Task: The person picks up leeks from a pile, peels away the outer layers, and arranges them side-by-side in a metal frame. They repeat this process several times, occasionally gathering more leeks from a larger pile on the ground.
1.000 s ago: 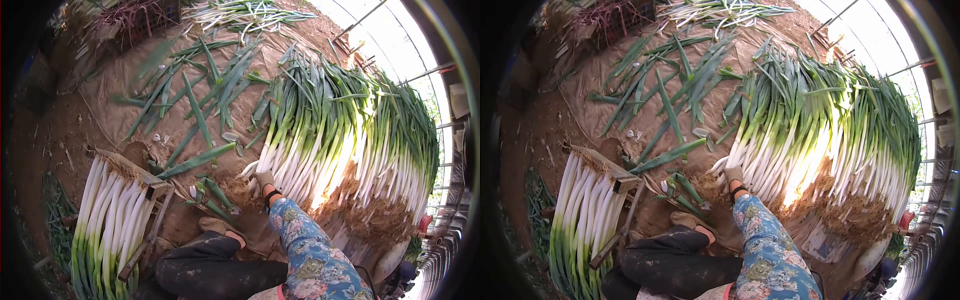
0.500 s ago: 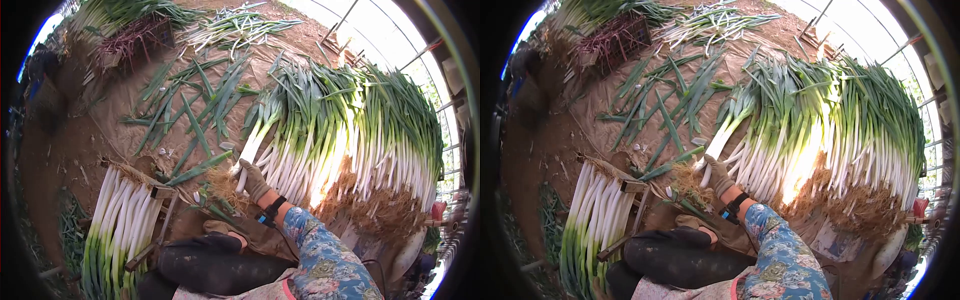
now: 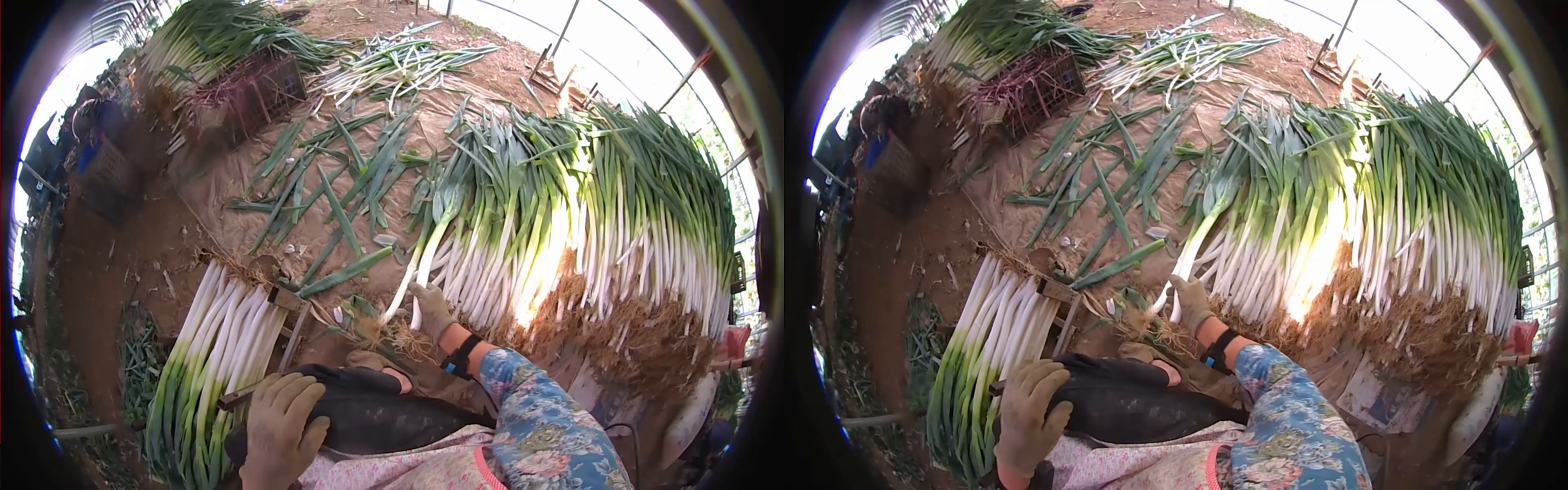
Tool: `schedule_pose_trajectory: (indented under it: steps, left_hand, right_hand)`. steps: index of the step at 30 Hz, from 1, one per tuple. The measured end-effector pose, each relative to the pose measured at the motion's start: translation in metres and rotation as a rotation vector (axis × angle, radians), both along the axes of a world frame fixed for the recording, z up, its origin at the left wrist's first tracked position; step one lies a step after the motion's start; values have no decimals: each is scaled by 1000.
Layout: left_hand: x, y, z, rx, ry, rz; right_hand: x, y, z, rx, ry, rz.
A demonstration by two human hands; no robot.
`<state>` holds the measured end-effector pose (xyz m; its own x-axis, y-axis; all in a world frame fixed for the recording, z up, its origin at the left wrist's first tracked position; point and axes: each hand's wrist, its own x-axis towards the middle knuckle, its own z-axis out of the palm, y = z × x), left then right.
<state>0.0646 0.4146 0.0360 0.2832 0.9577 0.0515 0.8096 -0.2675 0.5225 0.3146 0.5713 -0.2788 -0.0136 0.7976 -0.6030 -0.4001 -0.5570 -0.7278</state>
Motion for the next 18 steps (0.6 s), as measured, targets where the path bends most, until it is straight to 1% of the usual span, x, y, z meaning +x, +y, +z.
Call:
schedule_pose_trajectory:
  steps: [2,5,6,9,10,12,13,14,16,17,18]
  left_hand:
    - [1,-1,-10,-110,-130,-6]
    - [7,4,-42,-447,-617,262]
    - [13,14,-41,-489,-829,278]
    - [28,36,-48,-701,-1023,300]
    - [26,40,-66,-580,-931,78]
    - [32,48,-72,-673,-1064,-9]
    - [46,61,-64,-881,-1299,125]
    - [56,73,-58,-1084,-1537,256]
    - [56,96,-89,-1089,-1711,340]
    - [50,99,-73,-1086,-1827,178]
    - [47,106,-67,-949,-1650,357]
  right_hand:
    - [-2,-15,51,3,123,14]
    - [-19,-40,122,46,315,11]
    - [-26,-52,143,62,386,12]
    - [-44,-85,200,131,437,160]
    - [-51,-96,214,113,421,167]
    - [-54,-115,241,132,430,334]
    - [-56,-124,251,144,436,417]
    - [-58,-132,256,141,413,450]
    - [-53,-136,265,202,356,567]
    - [-49,-137,267,227,332,651]
    - [-47,-136,268,249,316,721]
